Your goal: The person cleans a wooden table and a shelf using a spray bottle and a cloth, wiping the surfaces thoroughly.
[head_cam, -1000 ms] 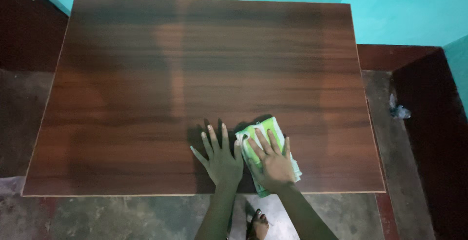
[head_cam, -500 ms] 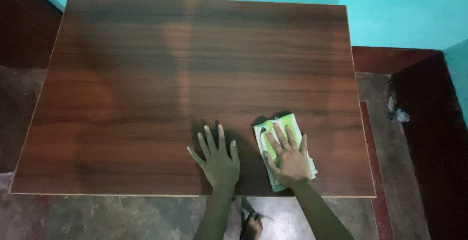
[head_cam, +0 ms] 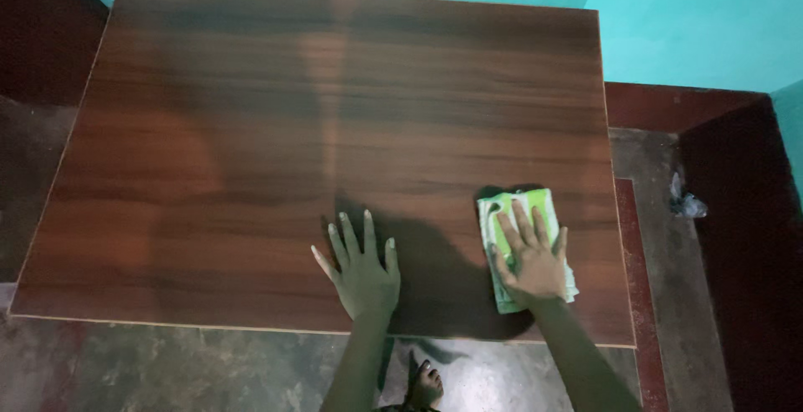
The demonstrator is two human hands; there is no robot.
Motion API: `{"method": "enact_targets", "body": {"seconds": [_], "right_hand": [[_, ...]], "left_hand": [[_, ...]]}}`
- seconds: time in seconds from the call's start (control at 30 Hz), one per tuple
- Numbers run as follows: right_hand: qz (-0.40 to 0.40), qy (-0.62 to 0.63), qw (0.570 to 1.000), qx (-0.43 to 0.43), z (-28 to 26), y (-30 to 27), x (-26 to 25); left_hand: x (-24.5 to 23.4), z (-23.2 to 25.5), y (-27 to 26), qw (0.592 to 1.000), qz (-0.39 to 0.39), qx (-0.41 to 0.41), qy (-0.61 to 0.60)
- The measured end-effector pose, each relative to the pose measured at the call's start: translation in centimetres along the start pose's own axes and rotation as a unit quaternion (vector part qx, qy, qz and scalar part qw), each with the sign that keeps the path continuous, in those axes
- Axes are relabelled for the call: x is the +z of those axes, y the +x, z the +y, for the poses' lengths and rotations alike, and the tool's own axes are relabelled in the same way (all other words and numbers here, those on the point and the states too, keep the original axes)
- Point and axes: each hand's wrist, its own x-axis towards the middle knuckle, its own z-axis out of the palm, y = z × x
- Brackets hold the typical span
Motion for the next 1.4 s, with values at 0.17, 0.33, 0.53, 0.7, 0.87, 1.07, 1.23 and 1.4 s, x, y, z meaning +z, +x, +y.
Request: {"method": "enact_targets", "body": {"seconds": [0.17, 0.33, 0.53, 0.7, 0.87, 1.07, 1.23, 1.4], "right_hand": [[0.010, -0.028, 0.999, 0.036, 2.8, 0.3, 0.5], [-0.019, -0.058, 0.994, 0.090, 3.9, 1.1, 1.0], [0.023, -0.017, 0.991, 0.130, 4.6, 2.0, 1.6], [0.006, -0.030, 0.981, 0.193, 5.2, 3.2, 2.2], [0.013, -0.019, 0.975, 0.219, 5.5, 4.8, 2.8], [0.008, -0.015, 0.981, 0.194, 5.4, 6.6, 3.2], [0.028, -0.026, 0.990, 0.139, 3.9, 8.1, 3.5], [0.015, -0.038, 0.994, 0.102, 2.1, 10.0, 3.3]], "left_hand": [[-0.2, -0.1, -0.2, 1.000, 0.026, -0.006, -0.013], [-0.1, -0.2, 0.0, 0.999, 0.051, 0.006, -0.016], [-0.7, 0.1, 0.0, 0.999, 0.030, -0.010, -0.013], [-0.8, 0.1, 0.1, 0.997, 0.075, 0.020, -0.017], [-1.1, 0.3, -0.3, 0.998, 0.033, 0.006, -0.045], [-0.7, 0.3, 0.0, 0.997, 0.054, 0.014, -0.052], [-0.9, 0.4, 0.2, 0.994, 0.046, 0.016, -0.094], [-1.3, 0.8, 1.8, 0.992, 0.056, 0.048, -0.103]]}}
